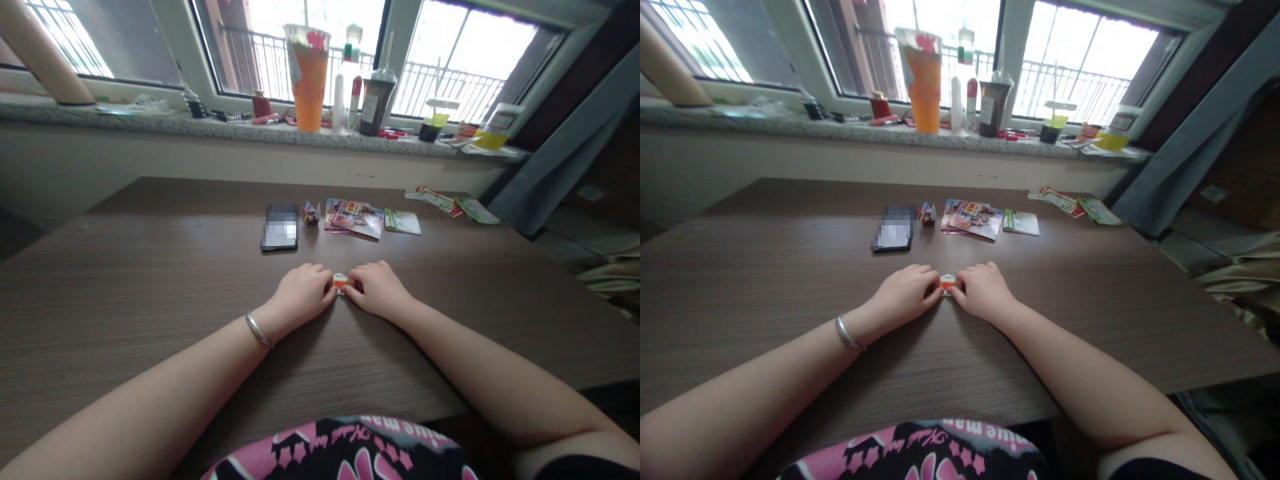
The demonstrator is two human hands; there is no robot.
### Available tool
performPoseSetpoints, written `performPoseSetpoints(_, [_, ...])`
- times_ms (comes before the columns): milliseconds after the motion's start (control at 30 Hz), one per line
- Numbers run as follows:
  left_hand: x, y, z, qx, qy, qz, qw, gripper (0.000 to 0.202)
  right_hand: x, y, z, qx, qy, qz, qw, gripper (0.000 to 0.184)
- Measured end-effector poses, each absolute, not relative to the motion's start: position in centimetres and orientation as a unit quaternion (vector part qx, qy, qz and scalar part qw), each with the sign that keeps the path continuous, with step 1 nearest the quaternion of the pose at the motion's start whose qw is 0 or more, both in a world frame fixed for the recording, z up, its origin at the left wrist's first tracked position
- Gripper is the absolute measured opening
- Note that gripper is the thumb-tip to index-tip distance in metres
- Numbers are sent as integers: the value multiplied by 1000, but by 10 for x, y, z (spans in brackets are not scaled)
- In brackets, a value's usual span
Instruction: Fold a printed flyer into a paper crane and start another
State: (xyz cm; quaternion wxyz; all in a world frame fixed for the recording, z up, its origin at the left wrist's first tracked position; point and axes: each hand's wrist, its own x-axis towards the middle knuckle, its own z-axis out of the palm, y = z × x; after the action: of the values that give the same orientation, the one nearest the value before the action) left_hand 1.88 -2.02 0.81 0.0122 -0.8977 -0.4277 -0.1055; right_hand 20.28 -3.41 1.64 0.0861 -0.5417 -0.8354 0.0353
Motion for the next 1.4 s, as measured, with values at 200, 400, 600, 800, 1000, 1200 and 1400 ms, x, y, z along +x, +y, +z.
performPoseSetpoints(200, [19,-21,8,-898,-426,-108,22,23,204,-34,16,-542,-834,44,94,25])
performPoseSetpoints(400, [18,-21,7,-898,-426,-108,17,24,206,-33,16,-537,-835,58,102,23])
performPoseSetpoints(600, [15,-19,7,-900,-421,-117,-2,19,210,-31,14,-529,-840,64,100,22])
performPoseSetpoints(800, [12,-17,7,-899,-418,-118,-44,12,212,-29,13,-531,-838,74,102,20])
performPoseSetpoints(1000, [9,-13,9,-907,-401,-105,-79,10,213,-26,11,-539,-829,92,112,18])
performPoseSetpoints(1200, [3,-9,8,-922,-353,-116,-110,14,215,-26,9,-531,-831,108,126,17])
performPoseSetpoints(1400, [1,-10,8,-947,-291,-114,-72,24,219,-22,8,-514,-838,133,129,15])
